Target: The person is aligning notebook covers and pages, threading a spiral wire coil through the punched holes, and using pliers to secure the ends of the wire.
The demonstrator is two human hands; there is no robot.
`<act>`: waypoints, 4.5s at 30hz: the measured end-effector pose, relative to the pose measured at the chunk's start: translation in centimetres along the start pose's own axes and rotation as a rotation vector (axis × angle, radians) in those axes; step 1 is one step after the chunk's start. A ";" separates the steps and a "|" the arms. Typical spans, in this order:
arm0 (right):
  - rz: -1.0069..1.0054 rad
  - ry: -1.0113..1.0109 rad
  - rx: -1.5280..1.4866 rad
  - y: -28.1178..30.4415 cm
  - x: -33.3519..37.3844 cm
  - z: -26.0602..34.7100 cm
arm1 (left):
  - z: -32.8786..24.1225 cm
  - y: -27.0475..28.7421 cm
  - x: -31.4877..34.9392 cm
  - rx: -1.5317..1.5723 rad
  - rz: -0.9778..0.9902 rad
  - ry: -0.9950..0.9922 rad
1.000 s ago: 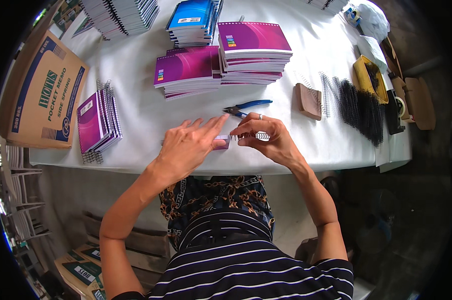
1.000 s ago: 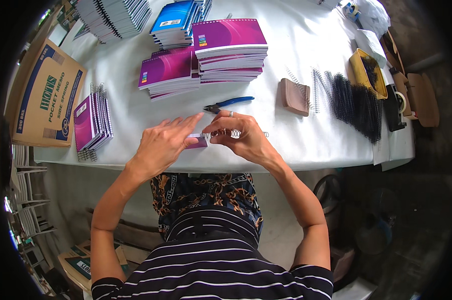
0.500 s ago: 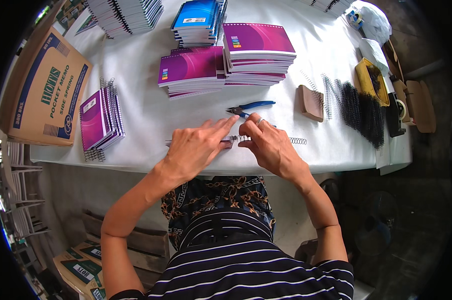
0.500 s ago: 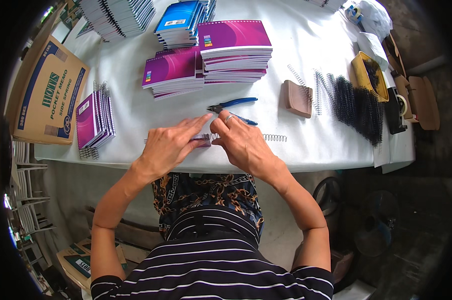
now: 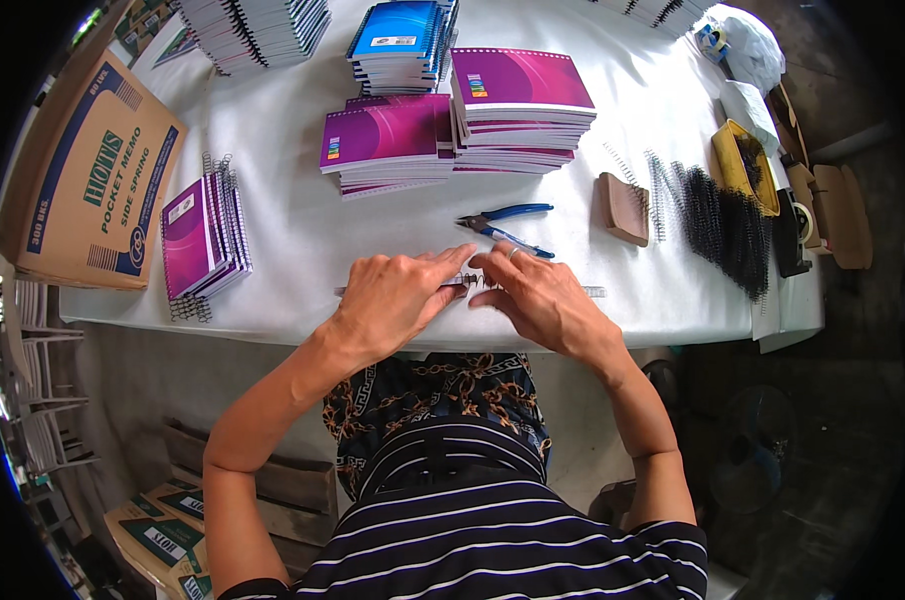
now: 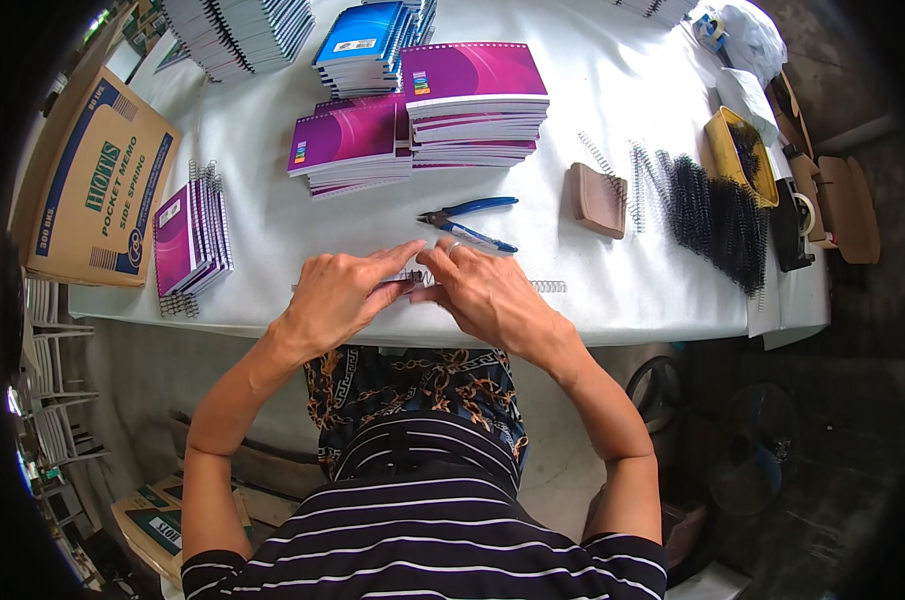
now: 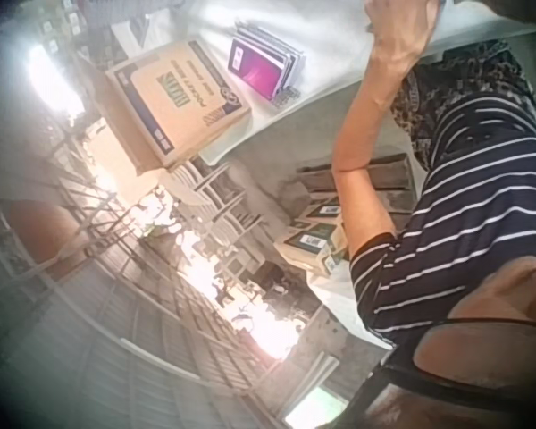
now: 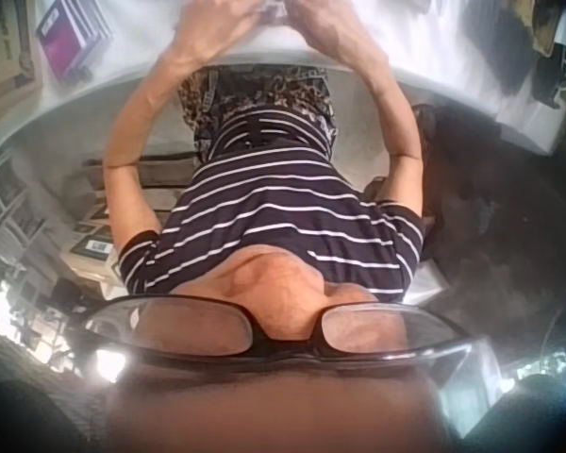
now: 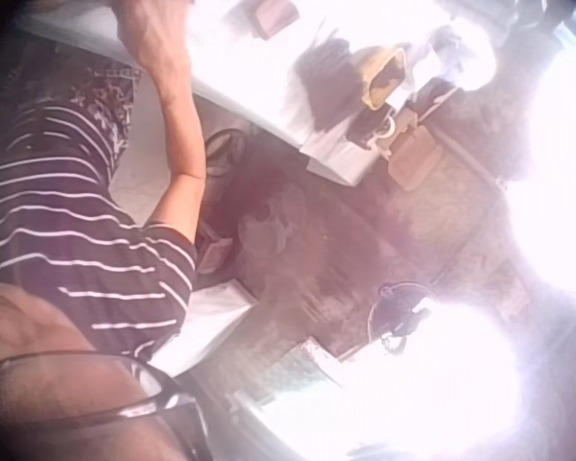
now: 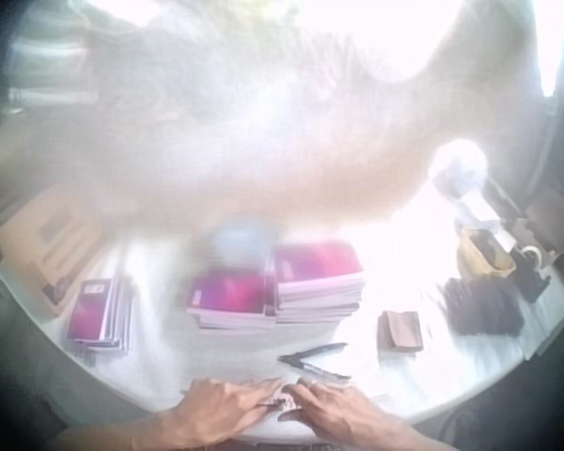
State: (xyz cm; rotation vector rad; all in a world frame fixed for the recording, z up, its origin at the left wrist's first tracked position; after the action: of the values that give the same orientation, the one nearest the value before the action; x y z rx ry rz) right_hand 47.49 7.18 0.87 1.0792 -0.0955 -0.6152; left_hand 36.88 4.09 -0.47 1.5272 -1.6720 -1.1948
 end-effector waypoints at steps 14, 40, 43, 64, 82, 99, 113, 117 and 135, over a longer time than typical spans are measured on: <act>-0.073 -0.059 -0.008 3.3 1.0 -6.4 | 0.0 -0.9 0.9 -0.049 0.172 -0.119; -0.799 -0.155 -1.307 17.0 3.1 -22.5 | 0.7 1.6 3.1 -0.150 0.024 -0.229; -0.538 -0.059 -1.337 16.3 2.6 -20.4 | 1.0 2.3 3.1 -0.252 -0.090 -0.215; 0.446 0.036 -1.007 -1.2 -2.9 -1.6 | 2.9 3.2 3.5 -0.193 -0.126 -0.007; 0.506 -0.177 -0.588 -2.2 -5.1 -1.7 | 6.7 3.3 4.4 0.419 -0.436 0.178; 0.389 0.037 -0.905 -0.4 -5.1 -0.7 | 8.2 1.8 5.2 0.600 -0.324 0.279; 0.034 0.100 -0.038 0.9 -5.2 -1.1 | 7.7 2.1 4.5 0.373 -0.163 0.162; -0.057 0.157 0.095 1.0 -4.3 4.3 | 6.8 3.0 4.4 0.343 -0.078 0.145; -0.239 0.231 0.191 -2.4 -3.1 5.7 | 7.2 2.2 4.1 0.406 0.007 0.221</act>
State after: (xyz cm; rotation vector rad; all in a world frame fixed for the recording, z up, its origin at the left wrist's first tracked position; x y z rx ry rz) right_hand 41.87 3.47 2.25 1.3519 0.1808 -0.7011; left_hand 28.84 1.63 -2.27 1.8138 -1.8382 -0.6741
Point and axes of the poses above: each hand's wrist, its own x-axis away from the middle knuckle, its own y-axis out of the back of the hand, z = x × y, the point moved 9 cm from there along -x, towards the middle knuckle, and after that the axes turned 5 degrees about -z, right-handed, at the moved point
